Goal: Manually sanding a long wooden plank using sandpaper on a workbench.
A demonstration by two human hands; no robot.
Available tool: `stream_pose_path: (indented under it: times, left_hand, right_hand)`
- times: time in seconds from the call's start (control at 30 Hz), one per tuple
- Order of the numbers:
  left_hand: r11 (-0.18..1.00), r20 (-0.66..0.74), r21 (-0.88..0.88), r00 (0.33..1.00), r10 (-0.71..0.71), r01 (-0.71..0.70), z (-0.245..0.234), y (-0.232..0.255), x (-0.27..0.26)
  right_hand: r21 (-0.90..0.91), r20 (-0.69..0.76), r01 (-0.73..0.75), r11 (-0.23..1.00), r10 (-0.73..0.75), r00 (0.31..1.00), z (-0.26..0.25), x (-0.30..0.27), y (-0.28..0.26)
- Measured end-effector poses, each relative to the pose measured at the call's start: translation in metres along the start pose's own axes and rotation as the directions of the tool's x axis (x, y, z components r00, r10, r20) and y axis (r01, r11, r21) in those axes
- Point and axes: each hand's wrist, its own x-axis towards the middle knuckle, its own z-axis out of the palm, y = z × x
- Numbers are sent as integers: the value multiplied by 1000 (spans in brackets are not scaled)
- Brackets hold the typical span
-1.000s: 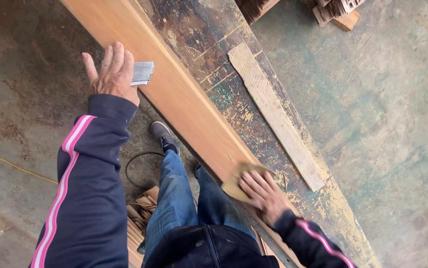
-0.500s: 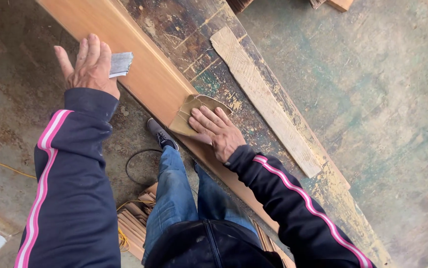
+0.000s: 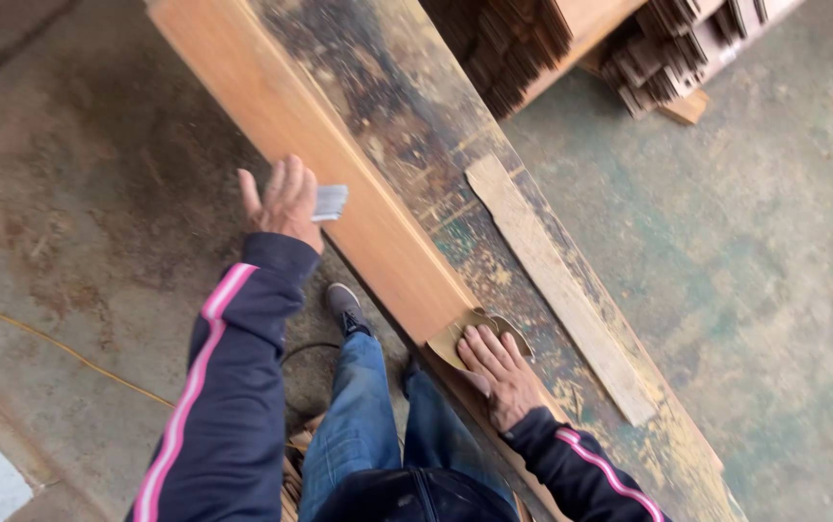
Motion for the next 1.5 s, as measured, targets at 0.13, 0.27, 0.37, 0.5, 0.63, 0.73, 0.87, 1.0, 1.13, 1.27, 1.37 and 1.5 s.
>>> stream_pose_path:
  times: [0.13, 0.27, 0.37, 0.5, 0.63, 0.73, 0.87, 1.0, 1.13, 1.27, 1.37, 1.5]
  left_hand:
    - [998, 37, -52, 999, -40, 41, -4, -19, 11]
    - [886, 8, -419, 977, -215, 198, -28, -73, -4]
    - [761, -140, -595, 899, -415, 259, -28, -147, -52]
    - [451, 37, -747, 708, -706, 489, -5, -231, -124]
    - [333, 242, -640, 593, -768, 692, 42, -289, -128]
    - [448, 163, -694, 729, -665, 563, 3, -301, -64]
    - [649, -40, -705, 898, -438, 285, -73, -296, 34]
    - [711, -83, -676, 939, -333, 192, -109, -289, 70]
    - [707, -56, -671, 935, -349, 223, -83, -297, 53]
    - [576, 0, -784, 928, -374, 232, -69, -302, 49]
    - [600, 9, -769, 943, -334, 220, -84, -296, 57]
    - [593, -33, -783, 940, -339, 187, -105, -277, 71]
  right_hand:
    - [-42, -66, 153, 987, -155, 986, -12, 154, -19]
    - [-41, -17, 144, 989, -145, 989, -14, 168, -30]
    - [-119, -33, 112, 987, -116, 993, 47, 99, -4]
    - [-236, -29, 101, 967, -111, 993, 44, 125, -16]
    - [-90, -48, 128, 988, -132, 990, 26, 353, -73]
    - [-166, -15, 189, 968, -194, 981, 14, 505, -116]
    - [-177, -71, 130, 976, -144, 987, 6, 557, -132]
    - [-131, -107, 10, 991, -25, 994, 13, 420, -125]
    - [-179, -156, -135, 975, 108, 982, 29, 319, -125]
    - [-310, -100, -80, 947, 51, 994, 36, 410, -134]
    - [-339, -104, -42, 940, 7, 995, 43, 517, -144]
    - [-391, -143, -132, 911, 82, 986, 34, 556, -158]
